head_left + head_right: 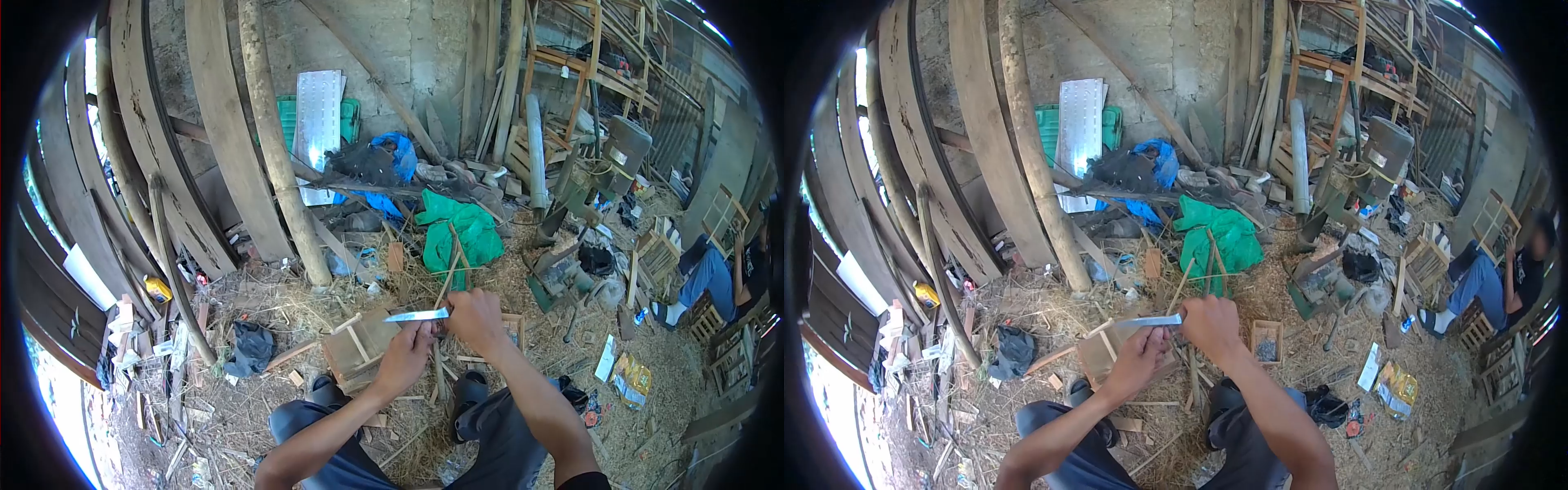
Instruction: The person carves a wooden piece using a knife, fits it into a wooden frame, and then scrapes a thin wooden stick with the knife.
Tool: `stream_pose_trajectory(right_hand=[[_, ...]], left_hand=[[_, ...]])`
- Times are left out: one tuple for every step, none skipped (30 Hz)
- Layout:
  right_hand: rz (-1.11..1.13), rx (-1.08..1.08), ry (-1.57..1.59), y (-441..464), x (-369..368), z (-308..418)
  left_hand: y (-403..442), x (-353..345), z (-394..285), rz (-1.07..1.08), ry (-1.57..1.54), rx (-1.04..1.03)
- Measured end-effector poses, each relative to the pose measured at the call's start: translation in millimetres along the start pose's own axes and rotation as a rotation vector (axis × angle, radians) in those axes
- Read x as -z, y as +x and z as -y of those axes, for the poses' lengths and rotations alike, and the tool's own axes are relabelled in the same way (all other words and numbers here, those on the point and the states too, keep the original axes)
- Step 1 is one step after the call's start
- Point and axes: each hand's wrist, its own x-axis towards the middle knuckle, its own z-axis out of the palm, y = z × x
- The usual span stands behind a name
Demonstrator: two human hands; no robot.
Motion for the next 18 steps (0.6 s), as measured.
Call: stream_pose_trajectory(right_hand=[[-0.015,-0.024,-0.053,2.8,-3.9,-2.4],[-0.01,-0.026,-0.051,4.2,-8.1,-3.8],[-0.021,-0.069,-0.047,4.7,-11.6,-4.7],[-0.036,-0.107,-0.046,7.8,-12.5,-6.6],[-0.034,-0.107,-0.049,11.9,-12.3,-11.6],[0.017,-0.234,-0.124,15.5,-10.7,-19.1],[0.065,-0.355,-0.2,21.1,-5.9,-27.7],[0.049,-0.445,-0.212,25.1,5.0,-43.4],[0.031,-0.541,-0.219,25.9,13.9,-58.3],[0.025,-0.542,-0.213,23.4,13.7,-64.6],[-0.017,-0.594,-0.178,18.8,11.0,-71.4],[-0.056,-0.643,-0.148,14.1,7.9,-76.1],[-0.031,-0.549,-0.053,9.5,6.4,-68.4],[-0.026,-0.547,-0.06,4.1,5.4,-60.3],[-0.009,-0.398,0.037,2.3,14.3,-38.6],[0.004,-0.253,0.137,1.6,17.3,-21.7],[0.004,-0.258,0.143,-1.1,12.2,-10.8],[0.037,-0.133,0.059,-3.9,7.0,-1.1]], left_hand=[[-0.2,-1.4,0.7,-0.091,0.195,-0.091],[-0.5,-2.2,0.7,-0.181,0.391,-0.183],[-1.6,-2.0,-0.6,-0.176,0.391,-0.177],[-2.7,-1.9,-7.8,-0.196,0.406,-0.153],[-4.0,-1.8,-11.6,-0.219,0.419,-0.129],[-7.2,-1.5,-6.5,-0.218,0.418,-0.127],[-11.2,-1.1,2.3,-0.204,0.416,-0.143],[-15.7,0.9,8.1,-0.193,0.421,-0.158],[-19.2,2.6,10.0,-0.196,0.43,-0.162],[-21.3,2.2,11.4,-0.18,0.404,-0.177],[-20.1,1.6,11.1,-0.161,0.372,-0.196],[-14.9,4.2,9.4,-0.161,0.367,-0.202],[-8.4,8.6,8.9,-0.144,0.336,-0.137],[-5.0,9.8,11.0,-0.128,0.306,-0.067],[-2.6,9.3,13.6,-0.131,0.303,-0.067],[0.0,9.9,15.2,-0.133,0.282,-0.118],[-0.1,10.1,16.6,-0.132,0.262,-0.164],[-1.7,7.6,14.6,-0.13,0.267,-0.16]])
